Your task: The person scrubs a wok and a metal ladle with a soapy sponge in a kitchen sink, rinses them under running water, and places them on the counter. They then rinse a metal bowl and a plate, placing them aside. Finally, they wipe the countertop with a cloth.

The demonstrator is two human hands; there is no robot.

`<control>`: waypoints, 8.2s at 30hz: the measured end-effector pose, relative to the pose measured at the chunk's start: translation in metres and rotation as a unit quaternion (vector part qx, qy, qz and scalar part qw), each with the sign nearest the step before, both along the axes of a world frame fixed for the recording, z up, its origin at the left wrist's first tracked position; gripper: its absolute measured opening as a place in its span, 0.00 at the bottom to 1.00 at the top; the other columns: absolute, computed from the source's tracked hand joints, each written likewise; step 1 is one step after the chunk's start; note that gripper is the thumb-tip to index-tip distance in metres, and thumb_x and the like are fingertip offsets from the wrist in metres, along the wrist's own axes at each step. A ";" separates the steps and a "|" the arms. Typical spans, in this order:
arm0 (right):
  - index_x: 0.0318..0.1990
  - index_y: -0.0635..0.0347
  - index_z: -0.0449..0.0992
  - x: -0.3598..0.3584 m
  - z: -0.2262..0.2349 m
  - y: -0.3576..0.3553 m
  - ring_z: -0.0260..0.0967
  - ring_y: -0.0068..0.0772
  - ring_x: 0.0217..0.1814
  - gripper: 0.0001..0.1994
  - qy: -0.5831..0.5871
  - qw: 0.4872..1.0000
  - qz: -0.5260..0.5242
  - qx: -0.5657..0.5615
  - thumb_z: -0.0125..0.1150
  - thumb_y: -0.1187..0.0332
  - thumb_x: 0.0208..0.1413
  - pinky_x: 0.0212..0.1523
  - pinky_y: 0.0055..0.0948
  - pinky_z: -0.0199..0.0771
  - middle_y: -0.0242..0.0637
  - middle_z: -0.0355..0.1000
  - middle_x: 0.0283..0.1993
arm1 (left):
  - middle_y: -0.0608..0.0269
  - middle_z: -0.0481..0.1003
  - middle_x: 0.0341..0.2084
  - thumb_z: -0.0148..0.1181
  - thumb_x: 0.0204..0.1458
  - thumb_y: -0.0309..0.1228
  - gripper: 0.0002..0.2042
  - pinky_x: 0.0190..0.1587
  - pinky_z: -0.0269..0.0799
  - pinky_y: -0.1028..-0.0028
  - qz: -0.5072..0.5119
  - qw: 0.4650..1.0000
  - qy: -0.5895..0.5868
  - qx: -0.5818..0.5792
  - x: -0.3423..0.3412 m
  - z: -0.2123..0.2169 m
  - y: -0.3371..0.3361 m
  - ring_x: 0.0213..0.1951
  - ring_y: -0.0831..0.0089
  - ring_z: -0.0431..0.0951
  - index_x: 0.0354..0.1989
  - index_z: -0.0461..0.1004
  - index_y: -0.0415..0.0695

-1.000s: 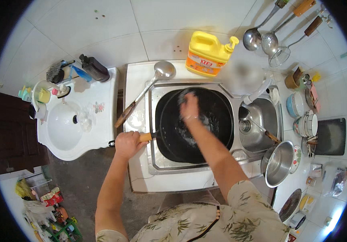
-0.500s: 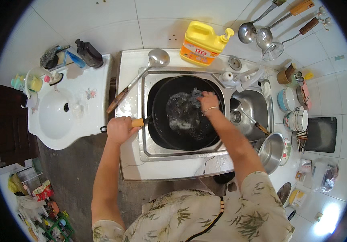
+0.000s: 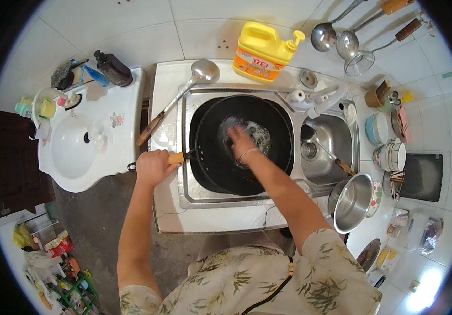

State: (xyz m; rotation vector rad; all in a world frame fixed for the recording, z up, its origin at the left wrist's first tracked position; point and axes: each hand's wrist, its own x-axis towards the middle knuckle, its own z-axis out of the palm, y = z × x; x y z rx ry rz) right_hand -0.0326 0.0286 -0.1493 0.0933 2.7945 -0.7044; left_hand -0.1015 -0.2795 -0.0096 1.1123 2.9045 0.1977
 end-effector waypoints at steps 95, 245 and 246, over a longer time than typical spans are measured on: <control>0.65 0.52 0.53 0.094 0.065 0.013 0.45 0.52 0.69 0.29 -0.322 0.936 0.138 0.039 0.45 0.54 0.56 0.66 0.42 0.47 0.49 0.47 0.68 | 0.62 0.73 0.19 0.65 0.34 0.51 0.20 0.29 0.68 0.65 0.033 0.999 -0.035 -0.022 0.005 0.005 0.001 0.24 0.62 0.74 0.26 0.75 0.47; 0.52 0.54 0.68 0.066 0.068 -0.046 0.67 0.41 0.52 0.24 -0.085 0.908 -0.003 -0.410 0.61 0.73 0.42 0.54 0.32 0.65 0.45 0.69 0.48 | 0.58 0.73 0.20 0.65 0.35 0.51 0.21 0.29 0.68 0.62 0.031 0.998 -0.044 -0.034 0.005 0.002 0.004 0.25 0.58 0.74 0.23 0.72 0.44; 0.50 0.57 0.68 0.044 0.069 -0.065 0.67 0.41 0.52 0.23 -0.017 0.900 -0.041 -0.433 0.61 0.74 0.41 0.54 0.32 0.65 0.46 0.69 0.48 | 0.59 0.73 0.20 0.64 0.35 0.51 0.21 0.29 0.67 0.63 0.028 0.998 -0.038 -0.030 0.006 0.001 0.002 0.25 0.59 0.74 0.23 0.72 0.45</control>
